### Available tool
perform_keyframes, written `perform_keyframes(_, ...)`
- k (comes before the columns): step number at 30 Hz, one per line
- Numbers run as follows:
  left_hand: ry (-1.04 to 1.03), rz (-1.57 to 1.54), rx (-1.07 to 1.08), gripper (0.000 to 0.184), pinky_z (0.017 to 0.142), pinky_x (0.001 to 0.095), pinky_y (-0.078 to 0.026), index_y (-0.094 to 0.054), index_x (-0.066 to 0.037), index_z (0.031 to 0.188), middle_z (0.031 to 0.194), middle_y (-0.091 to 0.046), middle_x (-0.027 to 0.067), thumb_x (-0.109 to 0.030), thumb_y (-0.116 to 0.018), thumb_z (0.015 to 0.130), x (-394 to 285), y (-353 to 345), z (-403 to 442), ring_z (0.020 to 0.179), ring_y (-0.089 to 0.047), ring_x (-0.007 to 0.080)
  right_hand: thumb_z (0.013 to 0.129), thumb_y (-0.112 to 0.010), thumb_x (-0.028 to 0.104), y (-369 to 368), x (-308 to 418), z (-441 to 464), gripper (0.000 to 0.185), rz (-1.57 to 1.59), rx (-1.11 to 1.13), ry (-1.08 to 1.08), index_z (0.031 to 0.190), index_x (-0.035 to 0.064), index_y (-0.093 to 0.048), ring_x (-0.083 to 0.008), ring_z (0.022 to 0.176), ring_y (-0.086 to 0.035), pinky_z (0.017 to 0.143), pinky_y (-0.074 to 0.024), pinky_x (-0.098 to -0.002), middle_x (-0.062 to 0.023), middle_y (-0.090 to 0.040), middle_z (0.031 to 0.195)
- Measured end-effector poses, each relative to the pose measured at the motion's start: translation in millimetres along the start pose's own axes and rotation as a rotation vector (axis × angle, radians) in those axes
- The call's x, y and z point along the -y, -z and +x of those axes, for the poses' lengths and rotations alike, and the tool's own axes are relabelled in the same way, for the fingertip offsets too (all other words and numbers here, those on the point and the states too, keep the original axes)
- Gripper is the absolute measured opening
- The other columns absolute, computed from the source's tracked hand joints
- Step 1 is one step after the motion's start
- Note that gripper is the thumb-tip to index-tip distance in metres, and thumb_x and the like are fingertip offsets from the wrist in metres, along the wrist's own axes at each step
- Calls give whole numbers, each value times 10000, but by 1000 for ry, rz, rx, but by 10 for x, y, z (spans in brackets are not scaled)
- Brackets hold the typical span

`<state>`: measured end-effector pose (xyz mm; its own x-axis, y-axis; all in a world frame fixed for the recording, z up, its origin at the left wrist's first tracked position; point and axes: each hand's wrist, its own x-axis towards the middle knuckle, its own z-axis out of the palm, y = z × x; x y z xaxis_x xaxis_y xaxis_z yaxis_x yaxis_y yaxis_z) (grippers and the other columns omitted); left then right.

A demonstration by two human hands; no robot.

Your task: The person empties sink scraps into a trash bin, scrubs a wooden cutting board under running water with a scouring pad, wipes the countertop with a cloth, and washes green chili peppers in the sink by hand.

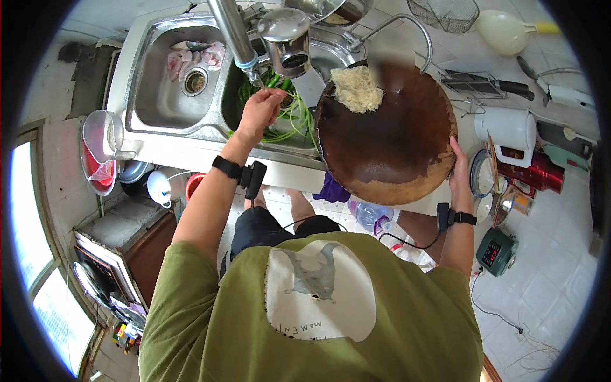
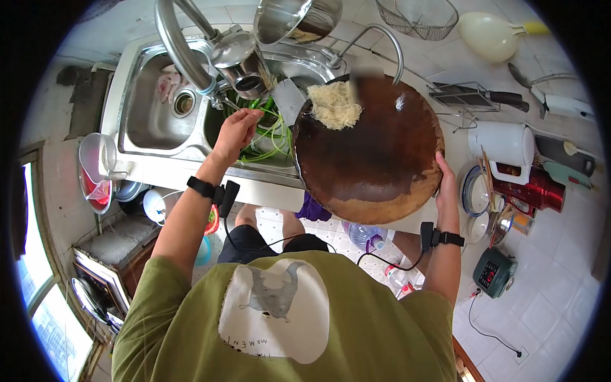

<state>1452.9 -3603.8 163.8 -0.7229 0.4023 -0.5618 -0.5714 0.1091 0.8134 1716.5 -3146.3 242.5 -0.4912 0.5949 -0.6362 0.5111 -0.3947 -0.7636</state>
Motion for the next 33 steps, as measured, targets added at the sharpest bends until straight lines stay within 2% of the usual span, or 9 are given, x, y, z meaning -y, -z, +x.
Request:
perform_keyframes(6,181,-254,-108,248,554,216,-392,-705,-51,1132,836,-552,-19,-224,-604,986,-51,47,311,694,-493,75,895,-734,477,130,-45,334,711,-130,25,13,1402,1,-583,-251,1319,-541,1136,-361,-369,-125,-602,1420)
perform_keyframes(12,141,-375,-36,237,675,242,-489,-684,-60,1120,899,-614,-8,-240,-646,970,-21,99,422,789,-573,103,894,-728,502,136,-166,686,743,-118,30,-15,1419,-1,-571,-255,1342,-519,1161,-321,-374,-131,-603,1423)
perform_keyframes(17,27,-294,-65,115,712,238,-495,-643,-75,1085,920,-635,0,-111,-591,989,-49,32,354,792,-572,93,911,-713,519,25,-129,583,705,-206,-40,-2,1375,-2,-610,-256,1309,-550,1145,-344,-369,-118,-607,1423)
perform_keyframes(20,45,-269,-27,122,581,218,-439,-632,-62,1093,848,-604,0,-102,-549,1013,42,131,454,654,-517,77,935,-700,496,185,-138,653,586,-466,-125,92,1286,26,-680,-239,1207,-614,1073,-419,-366,-129,-669,1318)
perform_keyframes(22,17,-246,-9,136,518,218,-383,-634,-54,1093,812,-578,0,-109,-530,1023,77,134,416,586,-471,73,952,-706,428,109,-110,555,422,-781,-469,655,1177,72,-731,-224,1084,-657,970,-488,-367,-109,-719,1164)
perform_keyframes(23,-10,-212,11,155,456,219,-326,-637,-47,1092,777,-551,0,-116,-511,1034,85,160,392,519,-424,69,952,-706,428,52,-130,494,422,-779,-463,661,1177,72,-731,-224,1084,-657,970,-488,-367,-109,-719,1164)
perform_keyframes(26,40,-41,-111,187,393,254,-257,-640,-33,1117,618,-423,-50,-138,-508,1037,192,62,271,435,-319,60,931,-704,210,-1215,-17,-482,164,-875,-51,1054,1063,115,-730,-261,939,-667,823,-518,-400,-65,-718,1032)
perform_keyframes(30,30,359,-114,205,411,274,-324,-674,-34,1103,612,-492,-24,-153,-534,1013,534,-4,202,444,-402,83,825,-739,204,-2287,-331,-839,196,-1167,526,1434,1005,128,-726,-224,1111,-614,1036,-405,-432,-22,-689,1102)
perform_keyframes(33,27,367,-42,222,453,274,-391,-669,-29,1145,663,-548,-7,-162,-565,1000,672,-53,34,498,-482,90,815,-743,223,-2534,-411,-784,250,-1197,592,1314,1036,108,-717,-219,1238,-559,1073,-387,-444,-21,-657,1213)
